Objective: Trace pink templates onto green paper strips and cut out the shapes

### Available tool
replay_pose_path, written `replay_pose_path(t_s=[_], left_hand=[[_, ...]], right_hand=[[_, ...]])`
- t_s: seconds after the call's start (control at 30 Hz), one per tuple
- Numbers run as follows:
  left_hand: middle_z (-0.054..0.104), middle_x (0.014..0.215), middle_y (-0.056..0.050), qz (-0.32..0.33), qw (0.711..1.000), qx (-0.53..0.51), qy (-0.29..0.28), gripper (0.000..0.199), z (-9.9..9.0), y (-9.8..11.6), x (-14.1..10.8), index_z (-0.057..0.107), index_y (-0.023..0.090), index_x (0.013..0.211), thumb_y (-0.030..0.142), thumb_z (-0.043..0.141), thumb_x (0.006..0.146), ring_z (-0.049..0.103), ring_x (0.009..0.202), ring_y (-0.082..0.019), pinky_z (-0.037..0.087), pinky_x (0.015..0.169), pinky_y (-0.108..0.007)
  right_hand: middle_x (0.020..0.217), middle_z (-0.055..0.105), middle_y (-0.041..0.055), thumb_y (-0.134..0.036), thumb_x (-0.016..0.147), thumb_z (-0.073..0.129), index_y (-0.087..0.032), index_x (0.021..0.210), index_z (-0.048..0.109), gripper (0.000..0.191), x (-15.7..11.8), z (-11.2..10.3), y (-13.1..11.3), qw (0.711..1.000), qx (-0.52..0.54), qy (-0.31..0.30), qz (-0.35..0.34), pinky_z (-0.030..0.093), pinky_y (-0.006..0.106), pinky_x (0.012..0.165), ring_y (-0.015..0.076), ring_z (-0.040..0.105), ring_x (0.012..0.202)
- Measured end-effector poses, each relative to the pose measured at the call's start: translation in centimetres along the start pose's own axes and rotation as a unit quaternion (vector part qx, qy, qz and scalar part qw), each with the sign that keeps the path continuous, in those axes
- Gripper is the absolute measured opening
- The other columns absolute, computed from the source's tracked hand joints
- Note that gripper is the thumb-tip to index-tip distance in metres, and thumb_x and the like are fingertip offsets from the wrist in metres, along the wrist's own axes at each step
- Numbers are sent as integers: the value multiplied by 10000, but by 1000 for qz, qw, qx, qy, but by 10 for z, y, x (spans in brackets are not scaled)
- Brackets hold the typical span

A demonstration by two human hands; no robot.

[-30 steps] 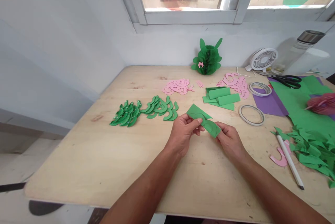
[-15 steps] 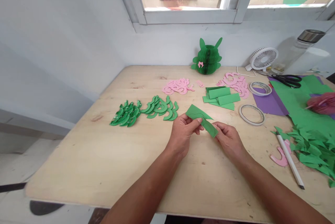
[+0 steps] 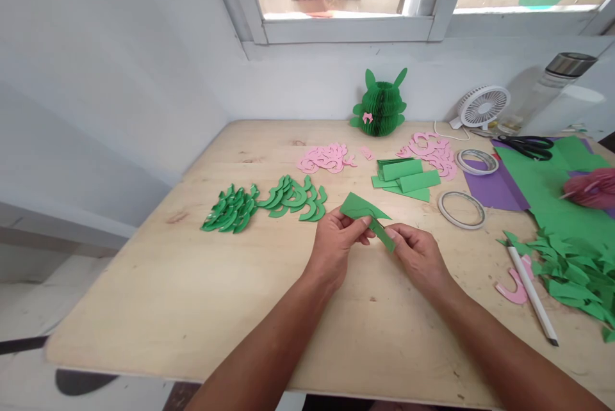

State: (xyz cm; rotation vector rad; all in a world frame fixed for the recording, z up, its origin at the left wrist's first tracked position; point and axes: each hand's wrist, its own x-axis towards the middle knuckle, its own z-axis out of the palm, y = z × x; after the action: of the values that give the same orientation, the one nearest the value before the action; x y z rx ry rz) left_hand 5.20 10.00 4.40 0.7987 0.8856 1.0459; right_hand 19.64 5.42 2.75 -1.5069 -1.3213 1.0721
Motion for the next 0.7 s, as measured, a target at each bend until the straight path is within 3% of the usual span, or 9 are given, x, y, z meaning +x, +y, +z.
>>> replay_pose_path(t_s=[0.27,0.47,0.7], left_hand=[[643,597,-12,-7,1000,0,-6,183,2,2,-2,638,146,697,244,765,610,577,559,-119,451,552,-235],[653,598,-18,-13,1000,-13,-2,187,4,2,-4,633,138,695,243,761,609,584,558,-120,450,554,-233],[655,590,-20,-10,1000,-29,1,199,7,3,-6,625,134,710,240,757,606,587,541,-119,451,544,-233]], right_hand=[[594,457,-16,-531,838,531,-167,740,673,403,0,1,-4,999,42,-3,19,284,252,520,126,382,565],[543,309,-50,-539,823,558,-184,606,523,418,-1,2,-3,996,76,-7,44,185,259,482,97,240,508],[516,297,-59,-576,806,587,-178,587,492,464,0,2,5,992,117,-13,50,141,265,478,81,210,490]])
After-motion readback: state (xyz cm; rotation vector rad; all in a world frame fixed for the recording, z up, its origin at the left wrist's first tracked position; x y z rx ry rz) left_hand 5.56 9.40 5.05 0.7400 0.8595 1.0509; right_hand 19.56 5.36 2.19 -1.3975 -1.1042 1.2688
